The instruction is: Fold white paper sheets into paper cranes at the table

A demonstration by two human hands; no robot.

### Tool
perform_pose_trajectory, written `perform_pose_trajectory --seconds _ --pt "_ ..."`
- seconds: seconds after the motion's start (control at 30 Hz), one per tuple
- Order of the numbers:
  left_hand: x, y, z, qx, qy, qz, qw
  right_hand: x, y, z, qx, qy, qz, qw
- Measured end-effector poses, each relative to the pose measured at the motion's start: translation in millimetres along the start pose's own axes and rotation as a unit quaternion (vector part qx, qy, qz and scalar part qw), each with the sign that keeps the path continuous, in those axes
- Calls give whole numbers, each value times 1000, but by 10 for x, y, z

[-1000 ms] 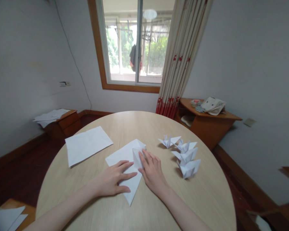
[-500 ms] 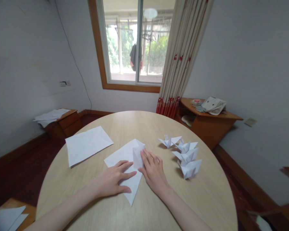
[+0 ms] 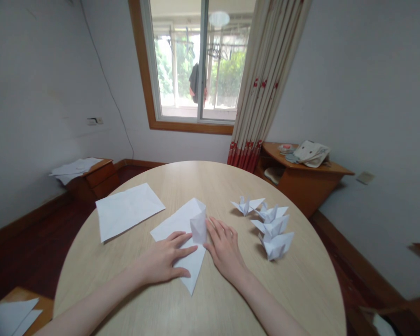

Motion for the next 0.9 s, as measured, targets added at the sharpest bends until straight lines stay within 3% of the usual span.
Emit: perform_pose_trajectory --seconds 0.37,0.57,0.9 --pt "-17 14 2 30 -31 -34 998 -26 91 -41 -7 -4 2 1000" --pt "2 51 9 39 -29 -35 998 -32 69 -44 -53 21 41 998" --pt "-27 75 -1 8 -15 15 1000 -4 67 -34 -71 28 -72 994"
Point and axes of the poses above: each hand's wrist, its own z-axis away from the middle knuckle, its own y-axis out of the back of the hand, x = y × z, the point moved 2 cm from there along -z, towards the middle knuckle, and after that the axes turned 12 degrees about y, right-handed, at the moved point
